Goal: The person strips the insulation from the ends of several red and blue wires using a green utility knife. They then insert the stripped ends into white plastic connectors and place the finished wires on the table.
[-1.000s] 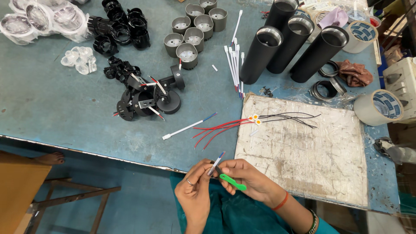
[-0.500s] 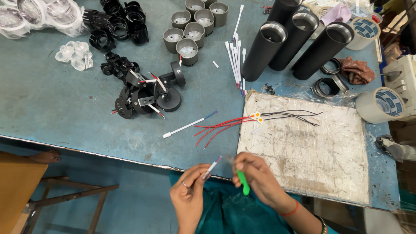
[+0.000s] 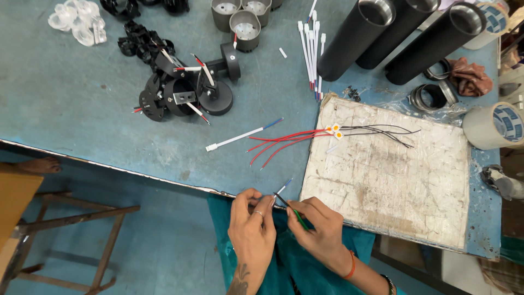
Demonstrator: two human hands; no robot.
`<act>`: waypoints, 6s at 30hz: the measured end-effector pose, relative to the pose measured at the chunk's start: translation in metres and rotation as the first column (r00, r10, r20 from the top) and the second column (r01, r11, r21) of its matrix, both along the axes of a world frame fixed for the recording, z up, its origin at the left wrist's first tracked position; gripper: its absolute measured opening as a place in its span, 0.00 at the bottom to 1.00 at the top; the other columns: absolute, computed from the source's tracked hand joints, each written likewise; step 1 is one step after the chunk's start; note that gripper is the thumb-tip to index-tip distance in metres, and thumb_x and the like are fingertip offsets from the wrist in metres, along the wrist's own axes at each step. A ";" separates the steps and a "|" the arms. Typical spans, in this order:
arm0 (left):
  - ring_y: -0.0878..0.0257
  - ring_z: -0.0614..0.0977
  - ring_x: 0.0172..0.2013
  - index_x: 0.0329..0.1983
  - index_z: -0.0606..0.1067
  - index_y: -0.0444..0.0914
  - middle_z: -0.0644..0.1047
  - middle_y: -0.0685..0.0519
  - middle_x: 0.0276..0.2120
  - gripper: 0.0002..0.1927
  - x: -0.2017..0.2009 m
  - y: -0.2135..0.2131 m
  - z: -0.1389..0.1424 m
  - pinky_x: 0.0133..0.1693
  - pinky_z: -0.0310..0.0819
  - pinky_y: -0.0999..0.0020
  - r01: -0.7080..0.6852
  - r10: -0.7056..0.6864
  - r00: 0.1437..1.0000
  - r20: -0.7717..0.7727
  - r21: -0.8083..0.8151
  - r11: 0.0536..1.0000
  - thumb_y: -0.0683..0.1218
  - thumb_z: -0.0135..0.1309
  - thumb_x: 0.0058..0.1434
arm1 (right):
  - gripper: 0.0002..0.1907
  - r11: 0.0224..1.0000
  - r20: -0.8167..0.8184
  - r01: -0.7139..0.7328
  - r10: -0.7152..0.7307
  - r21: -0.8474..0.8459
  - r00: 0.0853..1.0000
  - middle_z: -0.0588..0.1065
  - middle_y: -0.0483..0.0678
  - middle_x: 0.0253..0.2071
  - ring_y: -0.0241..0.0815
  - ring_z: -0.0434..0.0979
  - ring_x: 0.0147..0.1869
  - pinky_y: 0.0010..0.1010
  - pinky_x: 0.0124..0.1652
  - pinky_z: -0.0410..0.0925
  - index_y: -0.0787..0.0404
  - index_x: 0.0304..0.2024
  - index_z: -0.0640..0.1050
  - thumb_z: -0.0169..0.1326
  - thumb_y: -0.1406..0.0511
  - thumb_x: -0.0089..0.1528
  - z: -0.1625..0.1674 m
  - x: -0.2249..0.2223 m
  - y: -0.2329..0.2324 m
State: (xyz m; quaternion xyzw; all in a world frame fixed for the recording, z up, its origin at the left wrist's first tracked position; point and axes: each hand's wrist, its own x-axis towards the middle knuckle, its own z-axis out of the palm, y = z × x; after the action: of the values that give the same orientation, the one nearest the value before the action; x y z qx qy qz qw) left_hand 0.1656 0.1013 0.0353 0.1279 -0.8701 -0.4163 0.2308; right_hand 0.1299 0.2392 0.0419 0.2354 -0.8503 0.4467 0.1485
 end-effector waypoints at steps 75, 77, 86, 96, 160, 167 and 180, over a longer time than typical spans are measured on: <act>0.58 0.80 0.39 0.48 0.81 0.38 0.76 0.55 0.40 0.19 0.004 -0.015 0.003 0.31 0.76 0.62 0.194 -0.171 0.972 0.161 -0.138 0.971 0.36 0.59 0.52 | 0.07 0.977 -0.146 -0.014 0.046 0.212 0.988 0.67 0.46 0.22 0.40 0.67 0.21 0.33 0.22 0.60 0.63 0.30 0.79 0.66 0.73 0.55 -0.004 -0.008 -0.017; 0.58 0.80 0.39 0.48 0.81 0.38 0.76 0.55 0.40 0.19 0.003 -0.015 0.003 0.31 0.76 0.62 0.193 -0.170 0.972 0.162 -0.136 0.972 0.36 0.58 0.52 | 0.07 0.976 -0.144 -0.017 0.050 0.219 0.988 0.66 0.46 0.22 0.40 0.67 0.21 0.33 0.21 0.60 0.63 0.30 0.79 0.66 0.73 0.55 -0.004 -0.009 -0.018; 0.57 0.79 0.39 0.49 0.80 0.37 0.76 0.54 0.41 0.20 0.003 -0.016 0.001 0.32 0.76 0.62 0.209 -0.185 0.971 0.149 -0.173 0.962 0.36 0.58 0.51 | 0.07 0.966 -0.100 -0.047 0.075 0.254 0.992 0.66 0.47 0.24 0.41 0.68 0.22 0.33 0.22 0.61 0.64 0.34 0.79 0.65 0.73 0.55 0.000 -0.009 -0.018; 0.56 0.79 0.41 0.48 0.80 0.35 0.76 0.52 0.43 0.21 0.003 -0.015 -0.004 0.35 0.77 0.62 0.226 -0.203 0.972 0.118 -0.235 0.945 0.37 0.58 0.48 | 0.07 0.944 -0.138 -0.079 0.129 0.320 0.982 0.66 0.47 0.25 0.42 0.69 0.24 0.35 0.23 0.63 0.65 0.34 0.78 0.65 0.73 0.56 0.003 -0.007 -0.012; 0.55 0.80 0.39 0.52 0.79 0.33 0.72 0.49 0.37 0.22 -0.003 -0.021 0.007 0.32 0.77 0.60 0.295 -0.252 0.927 0.277 -0.126 0.947 0.34 0.56 0.51 | 0.07 0.929 -0.084 -0.117 0.156 0.350 0.984 0.66 0.47 0.26 0.42 0.70 0.26 0.35 0.25 0.65 0.65 0.36 0.79 0.64 0.72 0.56 0.008 -0.016 -0.016; 0.54 0.81 0.39 0.52 0.79 0.33 0.72 0.49 0.37 0.23 -0.005 -0.023 0.009 0.32 0.77 0.59 0.322 -0.272 0.916 0.296 -0.136 0.937 0.34 0.56 0.50 | 0.07 0.924 -0.087 -0.125 0.167 0.361 0.982 0.66 0.48 0.26 0.43 0.71 0.26 0.35 0.25 0.65 0.65 0.36 0.79 0.63 0.72 0.56 0.010 -0.016 -0.015; 0.56 0.80 0.41 0.48 0.79 0.33 0.74 0.51 0.41 0.20 -0.005 -0.030 0.012 0.35 0.77 0.62 0.335 -0.279 0.931 0.236 -0.248 0.909 0.36 0.57 0.50 | 0.05 0.947 -0.030 -0.112 0.126 0.302 0.992 0.67 0.47 0.25 0.43 0.70 0.24 0.35 0.23 0.64 0.64 0.33 0.79 0.64 0.70 0.57 0.005 -0.019 -0.016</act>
State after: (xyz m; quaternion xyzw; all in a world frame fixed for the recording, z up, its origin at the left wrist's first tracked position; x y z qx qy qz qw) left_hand 0.1603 0.0714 0.0471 -0.0053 -0.9483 -0.3038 0.0918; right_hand 0.1108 0.2236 0.0470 0.3169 -0.8885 0.3150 0.1045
